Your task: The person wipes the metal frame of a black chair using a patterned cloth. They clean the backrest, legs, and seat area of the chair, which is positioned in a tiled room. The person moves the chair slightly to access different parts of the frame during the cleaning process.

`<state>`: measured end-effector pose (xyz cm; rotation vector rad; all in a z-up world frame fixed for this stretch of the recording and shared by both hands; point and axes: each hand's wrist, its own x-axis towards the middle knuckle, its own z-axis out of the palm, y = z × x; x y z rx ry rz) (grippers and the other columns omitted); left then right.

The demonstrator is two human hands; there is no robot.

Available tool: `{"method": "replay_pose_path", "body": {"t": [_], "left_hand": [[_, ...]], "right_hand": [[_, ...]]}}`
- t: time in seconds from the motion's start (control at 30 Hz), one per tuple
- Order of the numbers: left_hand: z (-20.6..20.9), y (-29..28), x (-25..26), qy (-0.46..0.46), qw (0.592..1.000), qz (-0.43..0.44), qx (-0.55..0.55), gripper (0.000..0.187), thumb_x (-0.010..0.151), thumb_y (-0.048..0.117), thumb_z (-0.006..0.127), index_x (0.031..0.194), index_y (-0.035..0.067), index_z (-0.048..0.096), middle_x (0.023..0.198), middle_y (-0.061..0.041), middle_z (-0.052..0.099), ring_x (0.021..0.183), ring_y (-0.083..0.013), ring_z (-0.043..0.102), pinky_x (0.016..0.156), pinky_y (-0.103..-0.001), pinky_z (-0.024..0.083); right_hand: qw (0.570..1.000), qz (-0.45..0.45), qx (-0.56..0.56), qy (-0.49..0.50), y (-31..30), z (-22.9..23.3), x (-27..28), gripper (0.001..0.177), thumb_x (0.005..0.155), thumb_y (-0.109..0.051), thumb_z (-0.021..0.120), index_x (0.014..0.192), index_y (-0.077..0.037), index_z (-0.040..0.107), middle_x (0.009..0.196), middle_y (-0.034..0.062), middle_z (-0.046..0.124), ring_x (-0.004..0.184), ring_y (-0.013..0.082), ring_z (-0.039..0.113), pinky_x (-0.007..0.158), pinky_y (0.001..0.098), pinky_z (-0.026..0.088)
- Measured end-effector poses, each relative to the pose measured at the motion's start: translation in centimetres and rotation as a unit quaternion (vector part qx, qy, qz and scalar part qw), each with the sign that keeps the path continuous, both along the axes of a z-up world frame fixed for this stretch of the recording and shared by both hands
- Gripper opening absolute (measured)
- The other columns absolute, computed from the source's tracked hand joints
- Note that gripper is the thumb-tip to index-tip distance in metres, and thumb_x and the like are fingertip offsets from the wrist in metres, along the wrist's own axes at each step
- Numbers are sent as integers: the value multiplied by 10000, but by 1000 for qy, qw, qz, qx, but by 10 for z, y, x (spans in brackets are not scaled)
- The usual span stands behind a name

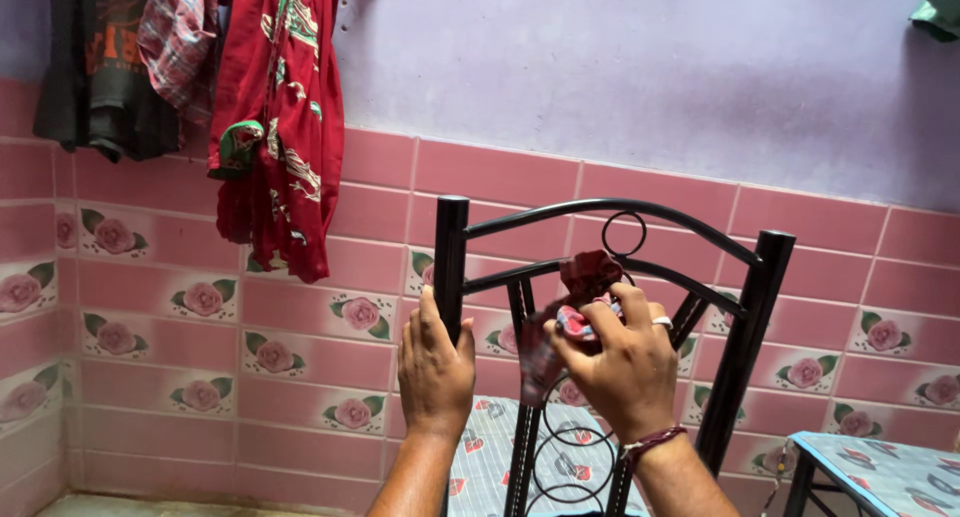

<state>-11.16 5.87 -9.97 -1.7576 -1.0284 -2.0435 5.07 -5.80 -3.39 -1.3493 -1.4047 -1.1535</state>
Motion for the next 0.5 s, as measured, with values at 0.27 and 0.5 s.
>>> {"method": "replay_pose_path", "body": {"t": [0.27, 0.5], "left_hand": [[3, -4, -3, -1, 1000, -23, -18, 666, 999, 277, 596, 1512, -10, 283, 1084, -176, 599, 998, -371, 601, 884, -496, 497], [3, -5, -4, -2, 999, -31, -13, 661, 1002, 261, 601, 1513, -12, 282, 1104, -188, 596, 1028, -377, 606, 900, -494, 498]], "right_hand": [[994, 70, 21, 81, -18, -12, 7, 469, 849, -166, 679, 1301, -63, 612, 1064, 86, 639, 929, 300, 655, 780, 437, 545], [996, 21, 82, 15, 4, 11, 6, 319, 849, -156, 717, 1165, -111, 721, 1156, 79, 652, 988, 302, 650, 800, 409, 551]]}}
